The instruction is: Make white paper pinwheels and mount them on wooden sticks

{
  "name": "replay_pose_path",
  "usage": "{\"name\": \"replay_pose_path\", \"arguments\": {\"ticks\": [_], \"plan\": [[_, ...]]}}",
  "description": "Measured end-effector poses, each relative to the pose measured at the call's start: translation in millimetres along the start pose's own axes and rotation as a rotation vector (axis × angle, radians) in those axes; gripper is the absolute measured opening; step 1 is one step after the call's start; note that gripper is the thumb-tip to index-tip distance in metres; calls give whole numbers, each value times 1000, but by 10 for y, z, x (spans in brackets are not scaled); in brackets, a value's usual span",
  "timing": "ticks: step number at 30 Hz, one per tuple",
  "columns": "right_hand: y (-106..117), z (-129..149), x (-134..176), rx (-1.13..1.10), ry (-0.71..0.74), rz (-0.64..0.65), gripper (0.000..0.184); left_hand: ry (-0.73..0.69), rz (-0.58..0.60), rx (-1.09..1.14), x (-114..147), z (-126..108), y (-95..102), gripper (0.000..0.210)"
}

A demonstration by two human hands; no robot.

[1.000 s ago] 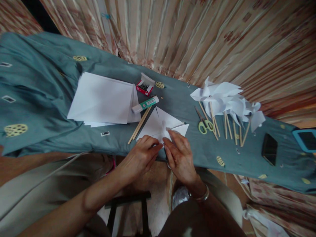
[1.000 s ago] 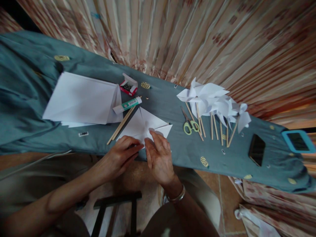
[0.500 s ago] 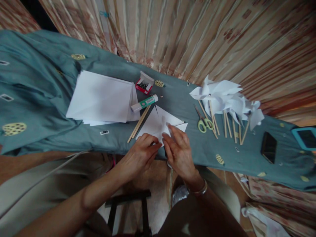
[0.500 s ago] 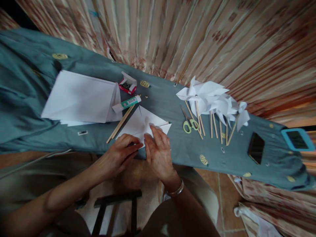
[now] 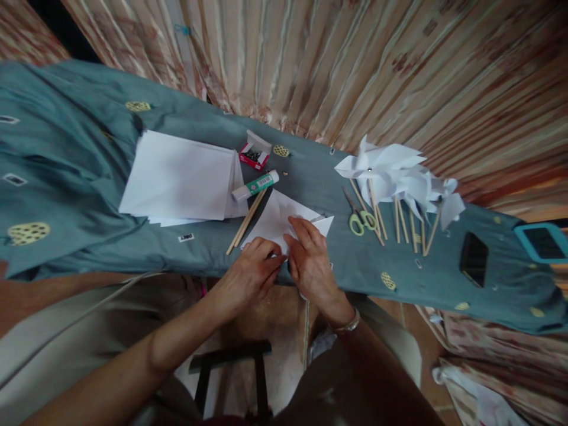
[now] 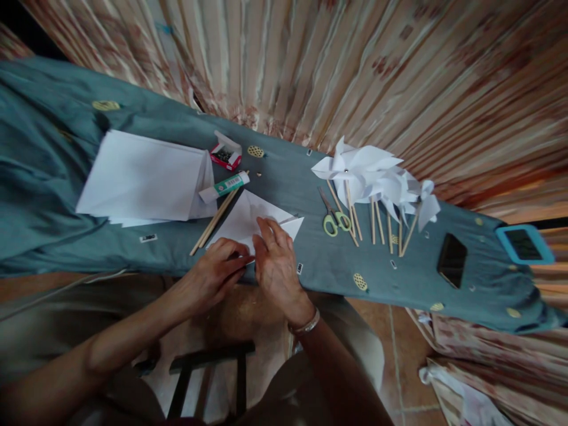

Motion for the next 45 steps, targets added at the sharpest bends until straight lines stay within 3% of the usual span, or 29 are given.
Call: {"name": "replay_pose_path", "arguments": {"ticks": [7, 13, 17, 21, 25, 29, 32, 37, 41, 45], "plan": [[178, -382, -25, -408, -196, -172, 31, 2, -19, -12, -6, 42, -14, 24], [341, -578, 183, -216, -97, -66, 49, -13, -20, -36, -9, 45, 0, 21], [316, -680, 250, -130, -123, -63, 55, -23, -24, -59, -10, 49, -8, 21], [271, -776, 106, -143, -160, -92, 55, -18, -34, -68, -8, 63, -16, 26], [293, -744, -56, -121, -171, -123, 42, -26, -44, -91, -7, 70, 4, 30], [375, -685, -27, -145, -312, -157, 38, -60, -51, -133, -6, 70, 47, 28], [392, -737, 50, -318, -477, -155, 42, -116, -77, -161, -3, 75, 77, 27], [349, -873, 106, -682, -584, -96, 36, -175, -101, -213, -13, 100, 113, 24], [409, -843, 256, -835, -637, -48, 36, -169, -93, -255, -80, 167, 141, 24], [508, -704, 509, -863, -622, 198, 44, -113, -98, -314, -194, 264, 173, 26]]}}
Point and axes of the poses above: each hand's wrist, its own x-axis away from the middle knuckle, its own y-axis out of the back of the hand, z = x × y, the point moved 2 cm from there along -x, towards the middle knuckle, and after that the axes turned 2 degrees about -y, right-handed, at the moved point
